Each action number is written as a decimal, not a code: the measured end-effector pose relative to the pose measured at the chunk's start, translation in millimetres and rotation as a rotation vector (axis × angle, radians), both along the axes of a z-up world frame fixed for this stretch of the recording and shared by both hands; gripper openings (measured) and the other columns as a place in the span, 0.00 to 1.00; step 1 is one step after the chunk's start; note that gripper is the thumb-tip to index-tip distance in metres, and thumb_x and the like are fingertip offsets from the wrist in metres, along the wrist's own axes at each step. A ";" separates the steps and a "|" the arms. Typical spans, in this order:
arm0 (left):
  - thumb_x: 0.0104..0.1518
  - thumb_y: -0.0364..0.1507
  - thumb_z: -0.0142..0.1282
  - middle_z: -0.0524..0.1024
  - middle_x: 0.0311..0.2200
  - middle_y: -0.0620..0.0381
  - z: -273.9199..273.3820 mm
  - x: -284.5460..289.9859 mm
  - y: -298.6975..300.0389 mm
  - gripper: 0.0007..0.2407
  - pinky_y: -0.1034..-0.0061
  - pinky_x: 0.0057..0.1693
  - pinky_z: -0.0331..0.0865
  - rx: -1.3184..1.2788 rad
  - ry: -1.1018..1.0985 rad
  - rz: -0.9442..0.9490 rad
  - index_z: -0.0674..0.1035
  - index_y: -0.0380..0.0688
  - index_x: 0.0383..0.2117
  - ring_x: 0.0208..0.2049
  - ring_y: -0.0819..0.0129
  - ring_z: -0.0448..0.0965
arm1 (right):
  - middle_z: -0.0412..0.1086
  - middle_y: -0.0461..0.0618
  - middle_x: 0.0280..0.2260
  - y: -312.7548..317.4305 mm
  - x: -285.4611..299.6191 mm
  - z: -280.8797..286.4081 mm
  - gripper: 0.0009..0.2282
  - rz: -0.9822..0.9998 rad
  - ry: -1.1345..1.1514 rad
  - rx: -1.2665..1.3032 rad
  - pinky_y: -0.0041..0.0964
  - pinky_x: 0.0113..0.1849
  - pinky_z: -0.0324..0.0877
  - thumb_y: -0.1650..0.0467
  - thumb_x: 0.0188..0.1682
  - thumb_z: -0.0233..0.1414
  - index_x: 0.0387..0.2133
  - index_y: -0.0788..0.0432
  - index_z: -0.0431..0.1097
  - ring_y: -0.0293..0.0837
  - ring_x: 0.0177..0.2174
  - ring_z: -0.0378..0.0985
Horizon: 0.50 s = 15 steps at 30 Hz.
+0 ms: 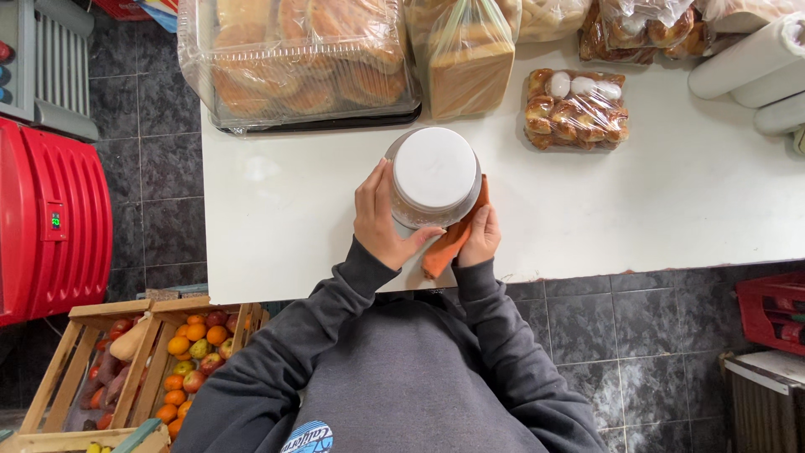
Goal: The person wipes the countertop with a cloth, moves several packaged food items and a large jar, and then wipes the top and sides of the jar.
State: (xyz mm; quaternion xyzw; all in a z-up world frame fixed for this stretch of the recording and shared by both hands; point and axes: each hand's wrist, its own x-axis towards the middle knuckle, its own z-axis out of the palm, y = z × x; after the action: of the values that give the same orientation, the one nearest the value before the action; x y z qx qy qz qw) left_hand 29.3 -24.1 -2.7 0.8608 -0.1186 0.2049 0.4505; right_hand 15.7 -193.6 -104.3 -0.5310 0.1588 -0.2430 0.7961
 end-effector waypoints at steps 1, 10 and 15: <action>0.37 0.52 0.76 0.61 0.64 0.40 -0.2 3.1 -2.5 0.52 0.55 0.69 0.62 0.008 -0.009 -0.020 0.61 0.37 0.68 0.63 0.44 0.64 | 0.77 0.62 0.43 -11.3 -5.0 -10.7 0.14 0.012 0.071 0.050 0.40 0.41 0.80 0.66 0.62 0.42 0.52 0.62 0.70 0.50 0.39 0.82; 0.40 0.54 0.74 0.58 0.66 0.42 -9.6 34.7 -49.6 0.52 0.55 0.70 0.61 0.021 -0.065 -0.039 0.56 0.42 0.70 0.66 0.45 0.62 | 0.70 0.56 0.56 -68.6 -41.0 27.3 0.21 0.221 0.323 0.367 0.41 0.52 0.75 0.59 0.60 0.44 0.59 0.58 0.67 0.48 0.51 0.77; 0.40 0.55 0.74 0.58 0.66 0.41 -12.4 45.3 -84.7 0.52 0.54 0.71 0.61 0.023 -0.110 0.016 0.56 0.43 0.70 0.66 0.44 0.62 | 0.67 0.66 0.57 -94.4 -55.6 0.6 0.22 0.288 0.311 0.481 0.63 0.49 0.75 0.60 0.59 0.47 0.62 0.60 0.63 0.63 0.51 0.75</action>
State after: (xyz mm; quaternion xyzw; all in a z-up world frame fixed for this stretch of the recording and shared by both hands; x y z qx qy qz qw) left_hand 74.6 -108.8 -15.0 0.8542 -0.1388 0.2540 0.4320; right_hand -39.9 -288.1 -103.7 -0.3751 0.2548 0.0007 0.8913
